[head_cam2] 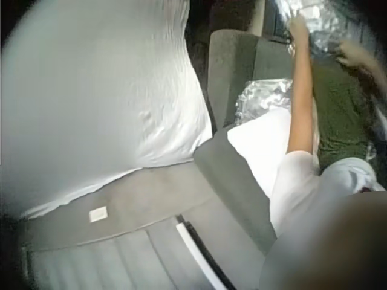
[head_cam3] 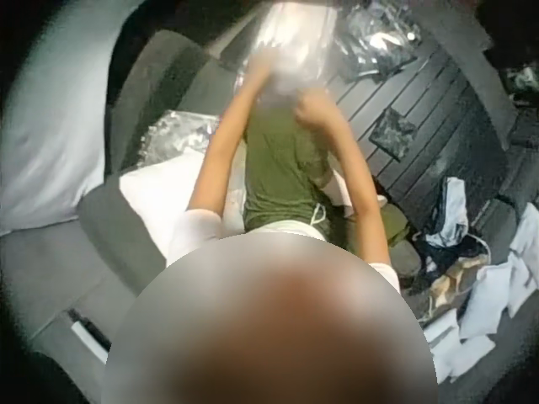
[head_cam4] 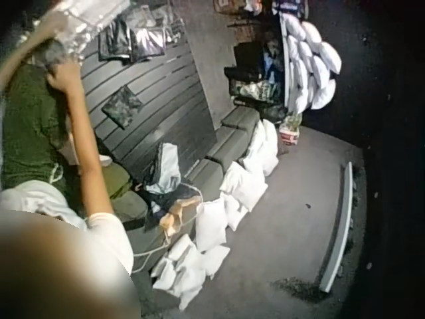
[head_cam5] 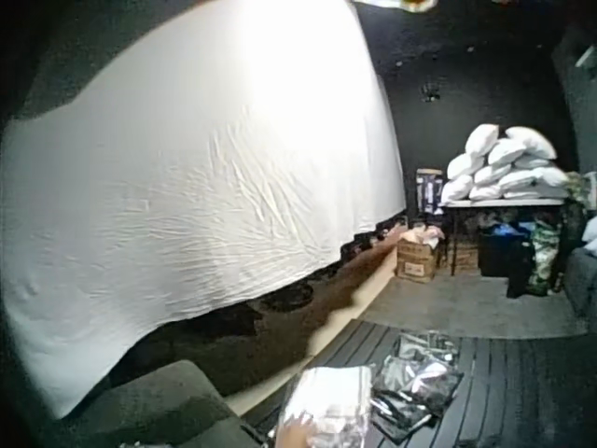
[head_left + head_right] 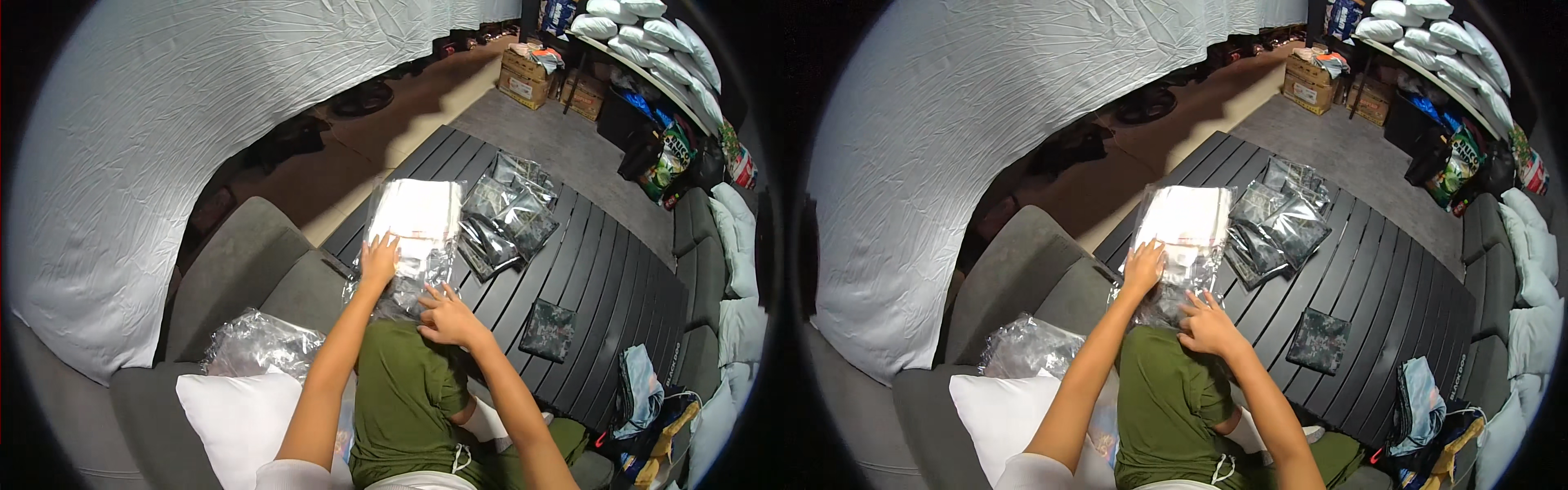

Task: Packaging textile items and small goods into plastic pouches and bags.

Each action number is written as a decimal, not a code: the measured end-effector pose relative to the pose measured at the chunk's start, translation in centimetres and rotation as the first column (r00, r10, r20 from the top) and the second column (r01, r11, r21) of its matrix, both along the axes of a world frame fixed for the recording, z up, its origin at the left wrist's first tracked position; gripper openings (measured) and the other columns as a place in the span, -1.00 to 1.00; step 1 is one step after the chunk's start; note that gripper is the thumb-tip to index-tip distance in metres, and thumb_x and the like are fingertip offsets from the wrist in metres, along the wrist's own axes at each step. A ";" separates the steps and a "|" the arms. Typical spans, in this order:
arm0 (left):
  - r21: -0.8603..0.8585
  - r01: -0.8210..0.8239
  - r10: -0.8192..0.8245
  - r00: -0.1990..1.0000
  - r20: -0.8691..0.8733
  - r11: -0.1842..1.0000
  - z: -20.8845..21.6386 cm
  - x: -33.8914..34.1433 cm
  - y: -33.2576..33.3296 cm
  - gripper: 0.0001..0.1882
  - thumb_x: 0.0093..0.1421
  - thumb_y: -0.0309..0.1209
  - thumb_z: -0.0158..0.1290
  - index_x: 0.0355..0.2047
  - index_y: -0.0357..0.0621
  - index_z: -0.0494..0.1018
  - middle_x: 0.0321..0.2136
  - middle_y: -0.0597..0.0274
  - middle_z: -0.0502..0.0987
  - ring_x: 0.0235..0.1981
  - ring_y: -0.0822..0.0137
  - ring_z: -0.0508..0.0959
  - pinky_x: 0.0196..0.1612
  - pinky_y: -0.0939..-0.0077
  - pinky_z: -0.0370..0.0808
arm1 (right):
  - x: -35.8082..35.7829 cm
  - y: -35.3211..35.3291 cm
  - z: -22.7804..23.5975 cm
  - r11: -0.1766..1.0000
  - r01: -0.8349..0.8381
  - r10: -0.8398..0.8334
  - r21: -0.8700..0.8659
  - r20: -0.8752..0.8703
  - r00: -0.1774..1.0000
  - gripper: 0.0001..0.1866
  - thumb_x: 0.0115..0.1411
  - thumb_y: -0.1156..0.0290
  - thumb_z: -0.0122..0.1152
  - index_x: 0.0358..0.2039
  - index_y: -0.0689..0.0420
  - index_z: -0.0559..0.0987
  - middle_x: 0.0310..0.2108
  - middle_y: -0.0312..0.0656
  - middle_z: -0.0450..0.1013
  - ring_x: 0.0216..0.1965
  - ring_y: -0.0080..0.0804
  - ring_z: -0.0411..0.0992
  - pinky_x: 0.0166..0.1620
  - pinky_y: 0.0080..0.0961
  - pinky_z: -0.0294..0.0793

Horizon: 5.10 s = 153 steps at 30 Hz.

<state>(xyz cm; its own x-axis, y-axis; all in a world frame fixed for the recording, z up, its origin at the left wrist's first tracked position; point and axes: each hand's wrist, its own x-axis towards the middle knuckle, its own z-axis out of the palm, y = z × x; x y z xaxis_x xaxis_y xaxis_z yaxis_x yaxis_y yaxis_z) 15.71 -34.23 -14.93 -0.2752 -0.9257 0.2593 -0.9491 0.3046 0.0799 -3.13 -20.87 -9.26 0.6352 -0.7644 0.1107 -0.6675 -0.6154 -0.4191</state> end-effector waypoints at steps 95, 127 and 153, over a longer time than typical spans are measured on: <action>-0.004 0.029 -0.029 0.996 0.081 1.000 1.9 1.1 -1.4 -0.34 0.01 -0.27 0.02 0.14 -0.03 0.08 -0.01 -0.04 0.27 -0.16 -0.04 0.43 -0.10 0.16 0.36 | 3.1 -4.1 -1.2 0.897 0.340 -0.290 -0.283 0.203 0.935 -0.48 -0.02 0.54 -0.04 0.04 0.01 0.33 0.15 -0.09 0.11 0.22 -0.06 -0.05 0.21 -0.09 -0.14; 0.361 0.423 0.340 0.126 -0.932 0.831 15.4 1.0 6.9 -0.47 0.03 -0.56 0.00 0.06 -0.28 0.21 -0.38 0.28 0.44 -0.40 0.54 0.44 -0.32 0.69 0.40 | 1.3 -5.4 -0.3 0.752 -0.083 -0.572 0.654 0.710 0.411 -0.19 0.12 -0.25 -0.31 0.03 0.30 0.30 0.06 0.00 0.24 0.13 -0.20 0.14 0.20 -0.33 -0.09; 0.589 0.805 0.520 0.532 -0.668 -0.066 14.6 -12.4 17.0 -0.58 0.21 -0.19 -0.11 -0.14 -0.35 0.38 -0.26 0.06 0.51 -0.23 0.31 0.54 -0.22 0.52 0.50 | -12.2 14.3 10.7 0.937 0.343 -0.320 -0.059 0.240 0.916 -0.67 -0.16 0.46 0.27 -0.30 0.10 0.46 -0.30 -0.20 0.32 -0.22 -0.23 0.27 -0.11 -0.38 0.26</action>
